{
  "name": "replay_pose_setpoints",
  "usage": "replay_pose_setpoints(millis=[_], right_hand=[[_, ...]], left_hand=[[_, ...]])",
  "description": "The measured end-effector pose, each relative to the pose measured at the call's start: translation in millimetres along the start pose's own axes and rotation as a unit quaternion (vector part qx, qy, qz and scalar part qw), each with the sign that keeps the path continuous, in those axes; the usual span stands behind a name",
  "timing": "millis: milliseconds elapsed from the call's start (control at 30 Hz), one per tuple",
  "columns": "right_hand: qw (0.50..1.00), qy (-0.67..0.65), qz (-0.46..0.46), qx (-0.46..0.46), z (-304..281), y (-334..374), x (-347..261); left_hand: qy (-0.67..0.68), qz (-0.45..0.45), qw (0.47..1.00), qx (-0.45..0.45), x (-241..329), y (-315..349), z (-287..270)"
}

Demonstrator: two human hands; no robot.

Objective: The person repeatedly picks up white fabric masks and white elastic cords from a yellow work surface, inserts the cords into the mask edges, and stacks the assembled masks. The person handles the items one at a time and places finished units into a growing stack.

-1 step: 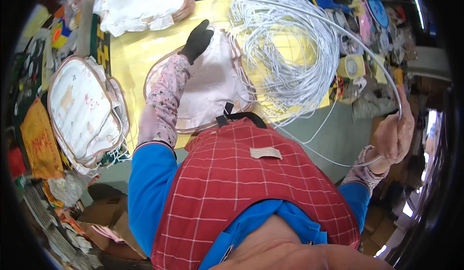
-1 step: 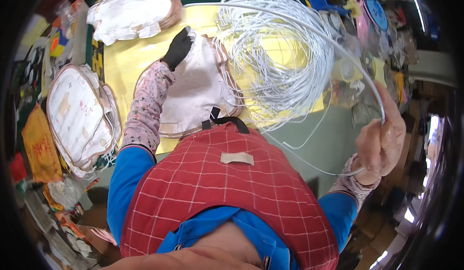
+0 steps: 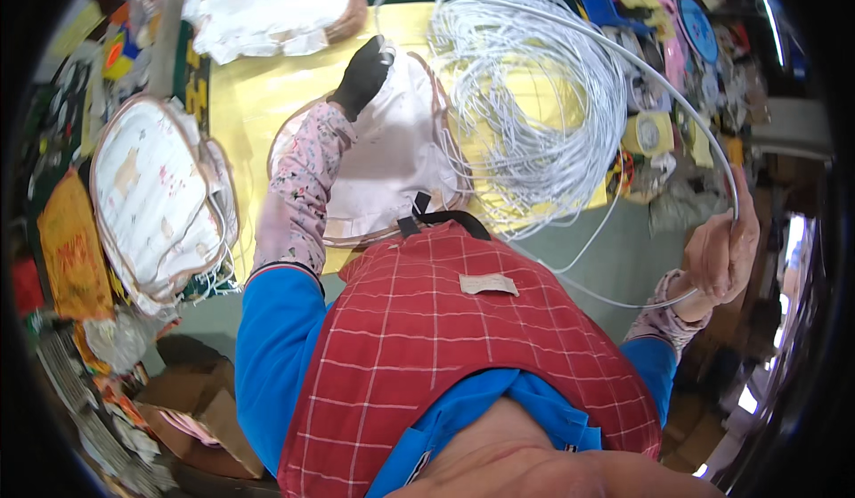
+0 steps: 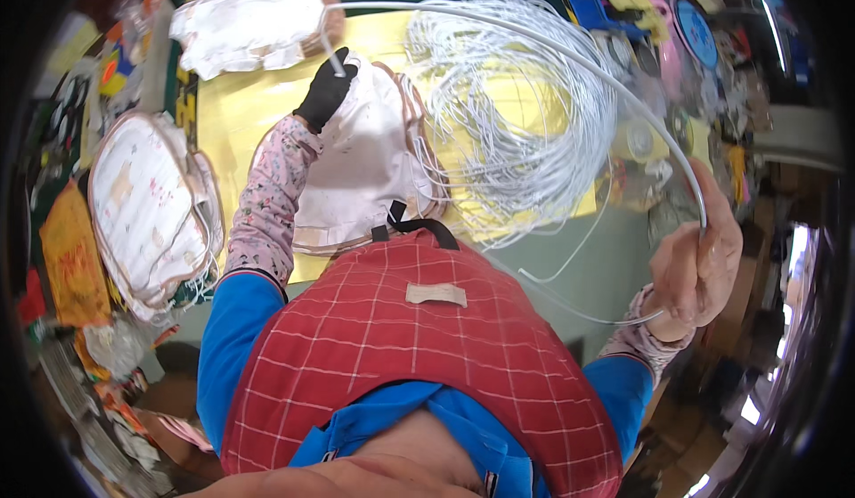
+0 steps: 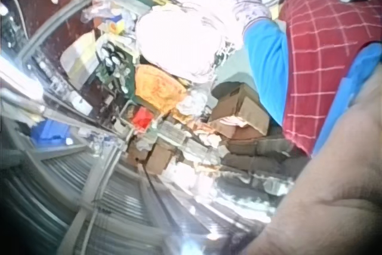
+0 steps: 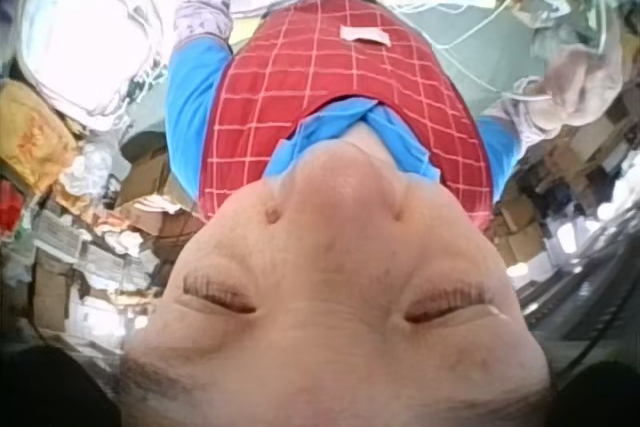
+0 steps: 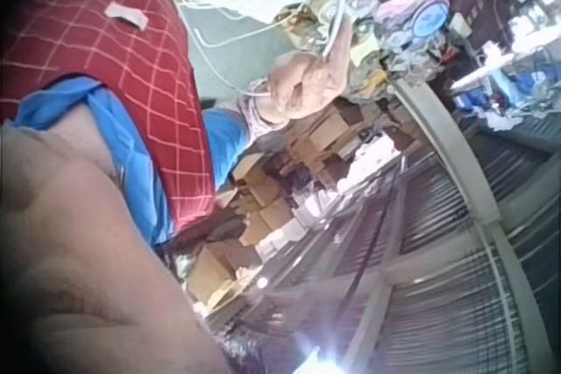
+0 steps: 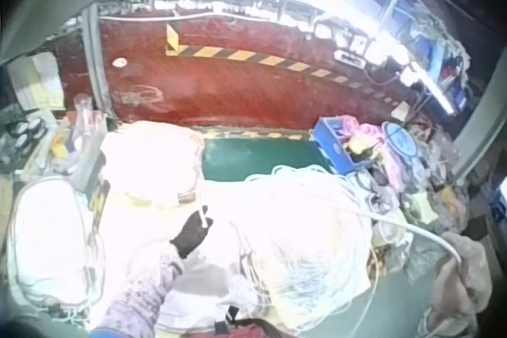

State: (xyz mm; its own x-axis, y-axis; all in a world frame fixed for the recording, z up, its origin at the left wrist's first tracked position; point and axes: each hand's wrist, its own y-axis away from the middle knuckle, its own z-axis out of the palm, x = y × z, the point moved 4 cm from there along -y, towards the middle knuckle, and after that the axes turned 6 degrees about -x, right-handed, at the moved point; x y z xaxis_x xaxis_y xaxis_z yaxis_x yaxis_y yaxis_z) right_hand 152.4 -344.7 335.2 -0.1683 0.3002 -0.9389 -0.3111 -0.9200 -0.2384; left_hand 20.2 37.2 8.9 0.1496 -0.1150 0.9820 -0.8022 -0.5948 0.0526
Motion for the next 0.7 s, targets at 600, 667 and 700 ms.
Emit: replay_pose_setpoints(millis=[600, 667, 700], right_hand=[[0.963, -0.209, -0.059, -0.157, -79, 3, 47], [0.945, -0.203, -0.049, -0.251, -77, -2, 61], [0.95, -0.172, -0.041, -0.259, -78, 0, 68]], left_hand=[[0.081, 0.222, 0.944, 0.232, 124, 178, -77], [0.12, 0.235, 0.933, 0.245, 163, 201, -75], [0.076, 0.252, 0.934, 0.239, 180, 207, -77]])
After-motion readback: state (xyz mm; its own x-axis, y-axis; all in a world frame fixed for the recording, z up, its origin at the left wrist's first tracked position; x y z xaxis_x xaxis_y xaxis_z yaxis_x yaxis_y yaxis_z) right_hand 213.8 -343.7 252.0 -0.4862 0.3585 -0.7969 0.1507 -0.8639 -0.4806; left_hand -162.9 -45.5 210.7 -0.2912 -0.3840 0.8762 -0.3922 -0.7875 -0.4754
